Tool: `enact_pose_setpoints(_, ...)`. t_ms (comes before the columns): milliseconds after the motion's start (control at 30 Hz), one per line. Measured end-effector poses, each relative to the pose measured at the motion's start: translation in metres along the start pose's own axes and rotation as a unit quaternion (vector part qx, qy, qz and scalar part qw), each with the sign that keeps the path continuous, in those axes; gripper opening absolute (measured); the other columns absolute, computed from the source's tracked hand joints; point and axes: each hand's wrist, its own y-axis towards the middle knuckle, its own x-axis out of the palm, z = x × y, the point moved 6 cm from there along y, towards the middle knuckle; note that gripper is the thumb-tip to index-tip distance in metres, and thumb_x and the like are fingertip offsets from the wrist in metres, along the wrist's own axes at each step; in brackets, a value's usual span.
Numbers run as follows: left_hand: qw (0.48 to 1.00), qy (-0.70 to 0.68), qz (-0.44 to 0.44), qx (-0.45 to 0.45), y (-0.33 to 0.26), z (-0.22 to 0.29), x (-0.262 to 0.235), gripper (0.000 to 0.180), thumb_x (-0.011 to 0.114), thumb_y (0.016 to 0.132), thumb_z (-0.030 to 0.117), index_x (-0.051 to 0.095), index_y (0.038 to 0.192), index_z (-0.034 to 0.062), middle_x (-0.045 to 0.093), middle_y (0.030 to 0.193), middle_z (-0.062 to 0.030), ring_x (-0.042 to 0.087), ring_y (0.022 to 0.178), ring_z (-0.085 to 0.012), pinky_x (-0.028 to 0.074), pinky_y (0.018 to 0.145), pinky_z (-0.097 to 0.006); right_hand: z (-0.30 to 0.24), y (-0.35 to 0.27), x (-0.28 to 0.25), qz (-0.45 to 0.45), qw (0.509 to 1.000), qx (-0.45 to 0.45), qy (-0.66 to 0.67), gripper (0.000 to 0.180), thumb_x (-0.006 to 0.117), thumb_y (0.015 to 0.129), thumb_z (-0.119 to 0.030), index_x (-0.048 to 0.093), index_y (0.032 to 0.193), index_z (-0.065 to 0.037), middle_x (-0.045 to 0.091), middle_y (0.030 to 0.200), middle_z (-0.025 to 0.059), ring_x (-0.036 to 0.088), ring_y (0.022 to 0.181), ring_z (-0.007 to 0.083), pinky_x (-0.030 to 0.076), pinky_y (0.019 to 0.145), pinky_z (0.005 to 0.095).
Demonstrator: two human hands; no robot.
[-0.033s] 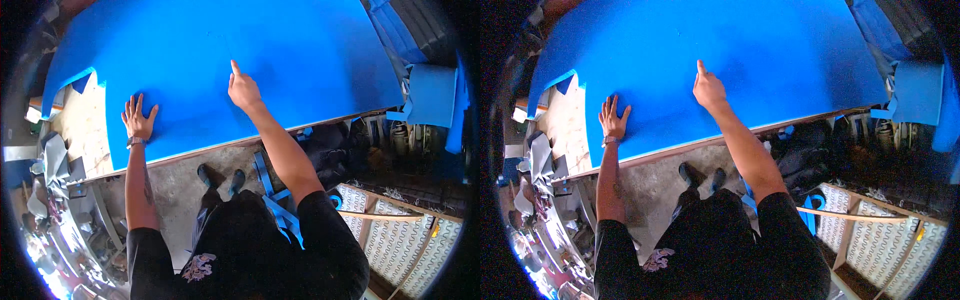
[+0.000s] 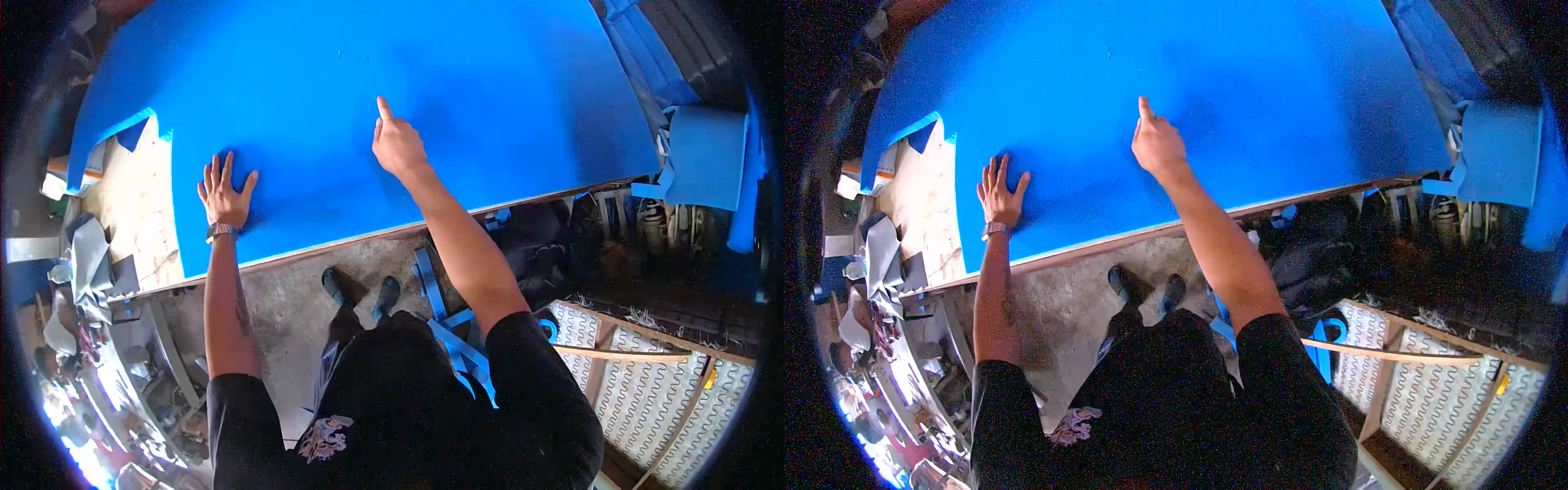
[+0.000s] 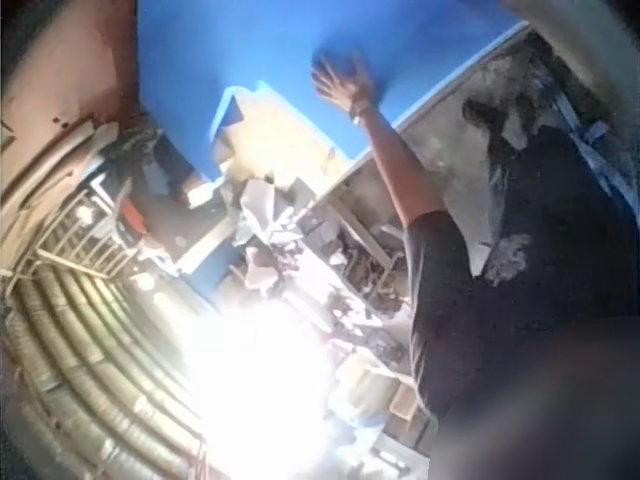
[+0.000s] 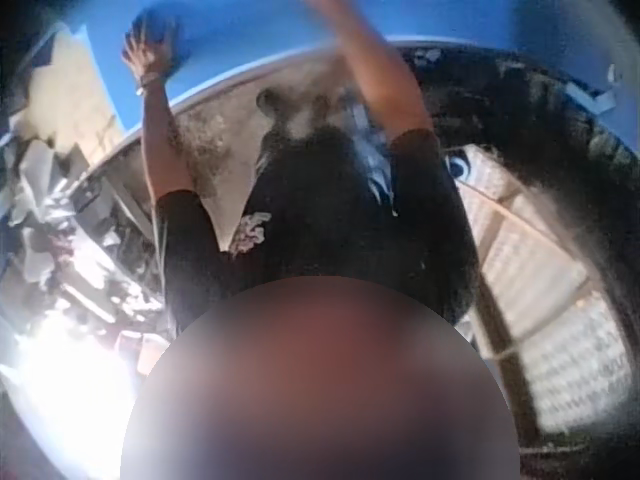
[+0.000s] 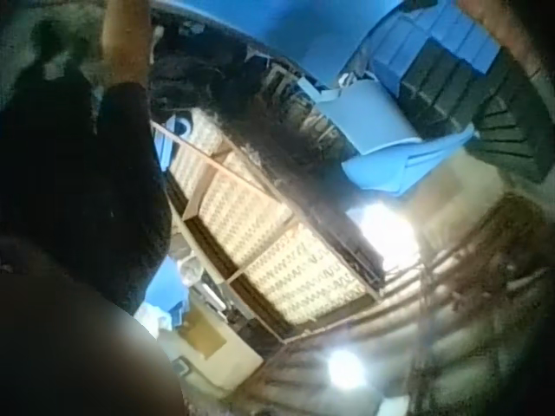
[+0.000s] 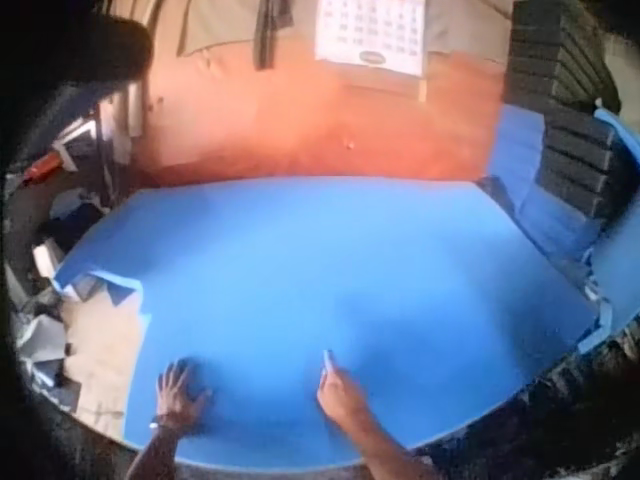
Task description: Cutting a piece of upholstery foam following a plywood template using a utility knife.
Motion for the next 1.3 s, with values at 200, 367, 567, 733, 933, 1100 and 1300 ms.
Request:
enact_pose_setpoints(200,1.0,0.006,-0.003,-0.005,0.014,-0.009,0.015,0.066,0.046,0.078,0.06,0.037,0.132,0.0234,0.027,0.14,-0.0095,0.021,0.13,-0.0285,0.012,0.105,-0.048,-0.003,0.019,0.015,-0.017,0.999,0.027,-0.021,0.043,0.041,0.087,-0.02,0.037,0.128,-0.007,0.059,0.077,0.0233,0.058,0.07,0.0395,0.047,0.062,0.0487)
enact_pose_setpoints(367,1.0,0.008,-0.004,-0.01,0.018,-0.019,0.022,0.066,0.044,0.078,0.061,0.036,0.132,0.0239,0.026,0.141,-0.0085,0.02,0.131,-0.0275,0.011,0.105,-0.048,-0.005,0.024,0.028,-0.031,0.999,0.04,-0.018,0.044,0.04,0.087,-0.02,0.036,0.129,-0.009,0.059,0.078,0.0237,0.058,0.071,0.0399,0.047,0.063,0.0489)
enact_pose_setpoints(567,1.0,0.007,-0.007,-0.01,0.018,-0.026,0.024,0.066,0.043,0.078,0.061,0.036,0.132,0.0238,0.025,0.141,-0.008,0.02,0.131,-0.0271,0.011,0.105,-0.047,-0.01,0.021,0.032,-0.013,0.999,0.021,-0.043,0.045,0.039,0.087,-0.019,0.035,0.13,-0.007,0.059,0.078,0.0239,0.059,0.07,0.0392,0.048,0.062,0.048)
enact_pose_setpoints(733,1.0,-0.004,0.011,-0.005,0.015,-0.03,0.022,0.065,0.045,0.078,0.06,0.038,0.131,0.0242,0.027,0.14,-0.0086,0.021,0.13,-0.0273,0.011,0.105,-0.048,-0.015,0.019,0.037,-0.016,0.998,0.016,-0.054,0.045,0.039,0.086,-0.019,0.036,0.129,-0.007,0.059,0.077,0.0238,0.059,0.069,0.0391,0.048,0.062,0.048)
enact_pose_setpoints(933,1.0,-0.003,0.014,-0.001,0.014,-0.032,0.026,0.065,0.046,0.077,0.061,0.038,0.131,0.0243,0.028,0.14,-0.0091,0.022,0.13,-0.0275,0.012,0.105,-0.049,-0.012,0.028,0.043,-0.056,0.997,0.037,-0.04,0.046,0.039,0.086,-0.02,0.034,0.13,-0.008,0.06,0.078,0.0248,0.059,0.072,0.0408,0.048,0.064,0.0493)
enact_pose_setpoints(1100,1.0,-0.002,0.025,0.003,0.012,-0.038,0.029,0.065,0.045,0.077,0.061,0.04,0.13,0.0236,0.029,0.139,-0.0096,0.023,0.13,-0.0282,0.013,0.104,-0.049,-0.014,0.026,0.046,-0.073,0.995,0.06,-0.044,0.046,0.039,0.085,-0.019,0.034,0.13,-0.011,0.06,0.082,0.025,0.059,0.076,0.0419,0.047,0.068,0.0507)
enact_pose_setpoints(1300,0.999,-0.022,0.03,0.004,0.008,-0.044,0.035,0.064,0.047,0.077,0.06,0.041,0.129,0.0233,0.03,0.139,-0.01,0.024,0.13,-0.0282,0.013,0.104,-0.049,-0.011,0.015,0.053,-0.059,0.995,0.043,-0.069,0.042,0.039,0.085,-0.016,0.037,0.126,-0.009,0.06,0.083,0.0247,0.058,0.079,0.0418,0.046,0.071,0.0494)
